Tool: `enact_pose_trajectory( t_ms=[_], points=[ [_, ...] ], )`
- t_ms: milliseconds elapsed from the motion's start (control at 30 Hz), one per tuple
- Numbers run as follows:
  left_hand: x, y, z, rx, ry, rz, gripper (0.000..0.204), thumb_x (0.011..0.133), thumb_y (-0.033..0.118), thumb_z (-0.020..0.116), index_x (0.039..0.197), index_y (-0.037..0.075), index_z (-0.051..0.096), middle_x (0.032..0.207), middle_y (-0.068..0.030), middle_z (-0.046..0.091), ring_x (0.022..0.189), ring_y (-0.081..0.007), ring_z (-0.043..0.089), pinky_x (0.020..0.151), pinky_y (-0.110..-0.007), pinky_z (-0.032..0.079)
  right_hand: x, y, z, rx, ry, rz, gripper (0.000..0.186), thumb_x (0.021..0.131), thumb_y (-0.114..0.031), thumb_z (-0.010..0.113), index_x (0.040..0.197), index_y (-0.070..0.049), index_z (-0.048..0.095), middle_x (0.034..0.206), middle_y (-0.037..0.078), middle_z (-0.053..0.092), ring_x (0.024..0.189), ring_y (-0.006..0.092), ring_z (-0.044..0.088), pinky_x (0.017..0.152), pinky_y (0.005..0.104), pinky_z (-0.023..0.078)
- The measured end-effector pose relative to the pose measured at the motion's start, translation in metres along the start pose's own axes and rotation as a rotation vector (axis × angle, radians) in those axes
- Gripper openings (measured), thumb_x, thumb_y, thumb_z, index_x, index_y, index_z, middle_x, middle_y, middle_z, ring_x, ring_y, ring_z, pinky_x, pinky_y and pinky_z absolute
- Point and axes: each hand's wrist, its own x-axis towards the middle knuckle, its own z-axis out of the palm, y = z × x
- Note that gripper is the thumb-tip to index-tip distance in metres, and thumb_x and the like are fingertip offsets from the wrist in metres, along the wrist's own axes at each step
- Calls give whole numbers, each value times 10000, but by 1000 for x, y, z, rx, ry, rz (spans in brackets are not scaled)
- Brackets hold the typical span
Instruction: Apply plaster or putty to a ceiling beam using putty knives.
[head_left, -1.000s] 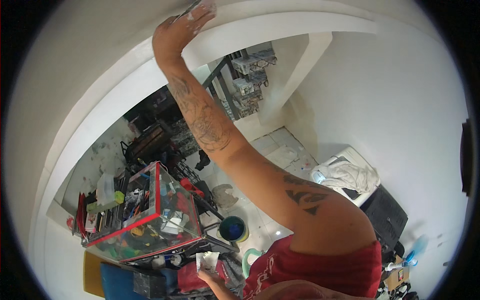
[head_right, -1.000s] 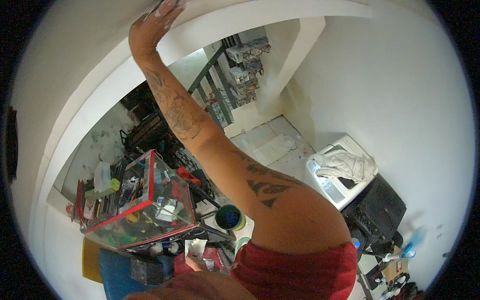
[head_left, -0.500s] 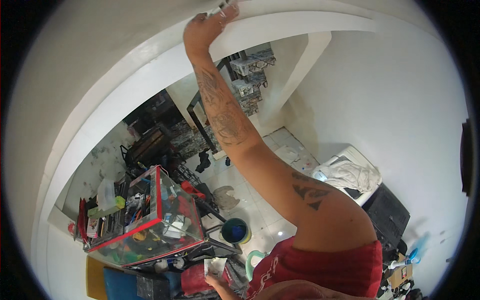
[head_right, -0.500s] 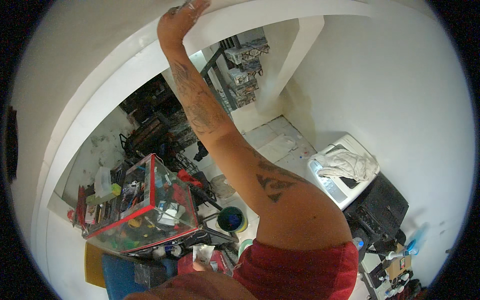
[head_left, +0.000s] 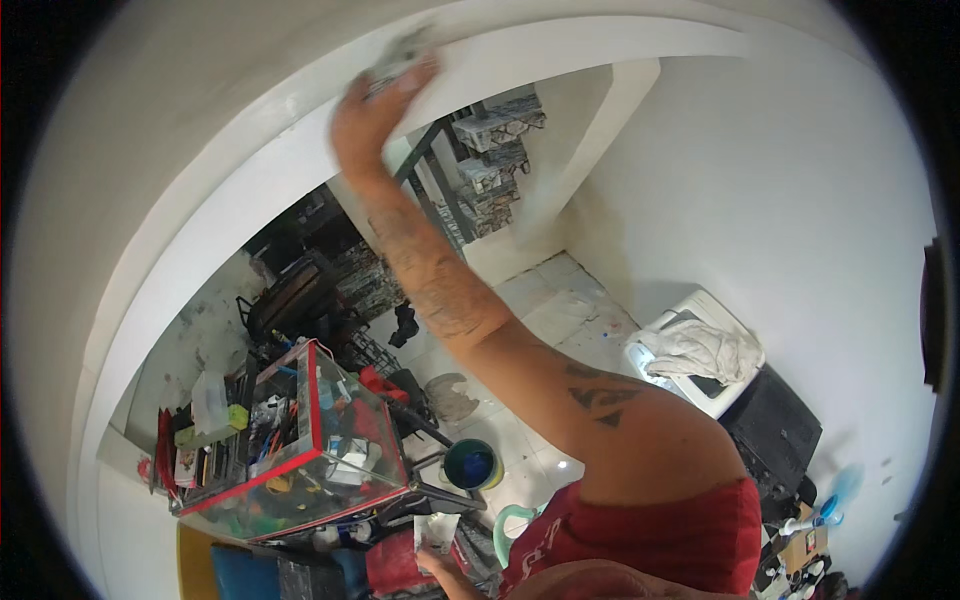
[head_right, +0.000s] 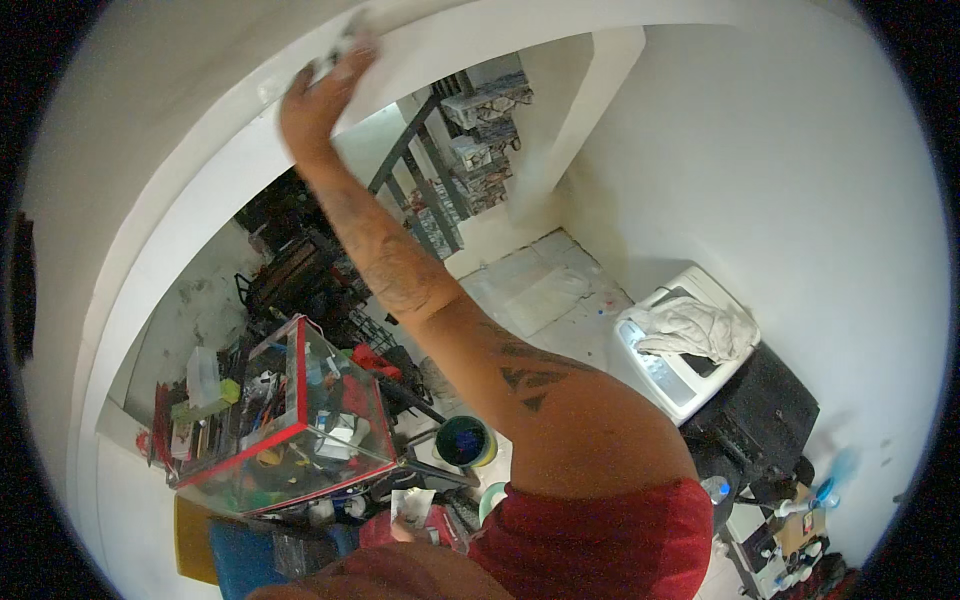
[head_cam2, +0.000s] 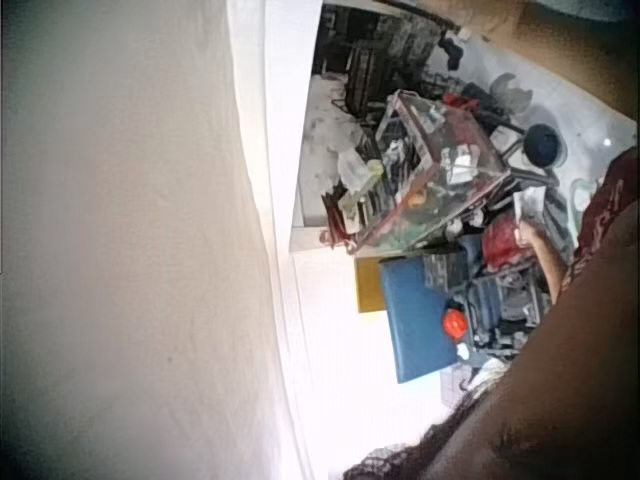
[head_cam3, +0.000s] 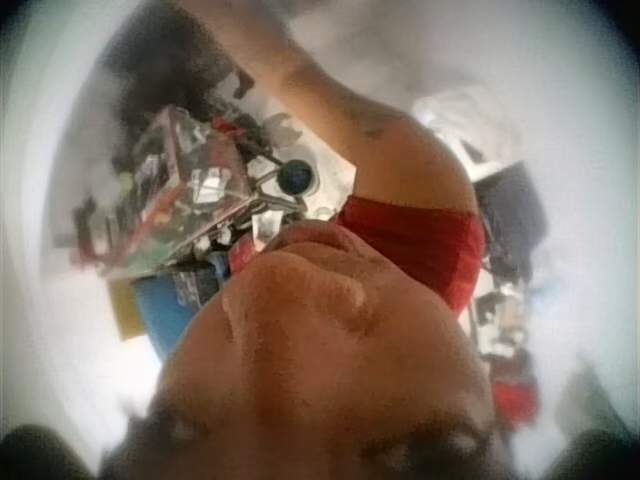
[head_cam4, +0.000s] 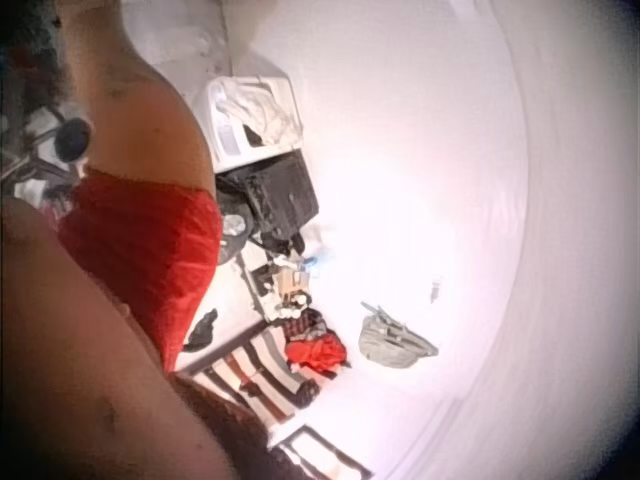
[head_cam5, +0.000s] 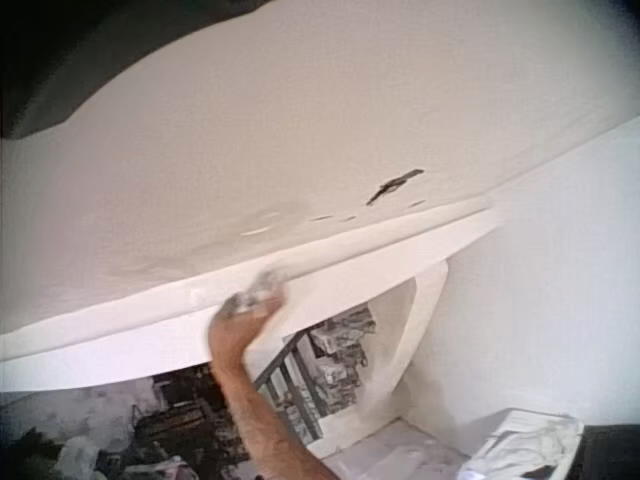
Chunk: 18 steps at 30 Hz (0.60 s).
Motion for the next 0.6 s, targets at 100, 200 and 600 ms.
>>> enact_pose_trajectory(
  t_ms=[100, 200, 600],
  points=[
    [1, 0, -1, -2, 11, -2, 286, 759, 111, 475, 952, -97, 509, 885, -150, 548, 727, -241, 558, 642, -335, 451, 51, 6, -13, -104, 81, -8, 653, 712, 44, 409, 1238, 107, 27, 1299, 292, 33, 1225, 382, 43, 1006, 388, 17],
    [2, -2, -2, -8, 17, -5, 285, 760, 112, 473, 952, -96, 509, 886, -149, 548, 729, -240, 557, 643, -335, 450, 78, 1, -10, 192, -53, -223, 651, 708, 59, 395, 1233, 112, 14, 1271, 320, 68, 1208, 410, 71, 998, 403, 28],
    [0, -9, 4, -1, -22, -27, 284, 765, 119, 468, 954, -89, 509, 891, -146, 547, 736, -237, 555, 650, -337, 449, -21, -46, 28, 49, -104, -348, 648, 637, 142, 381, 1230, 68, 130, 1150, 306, 217, 1113, 444, 219, 947, 452, 162]
  ],
)
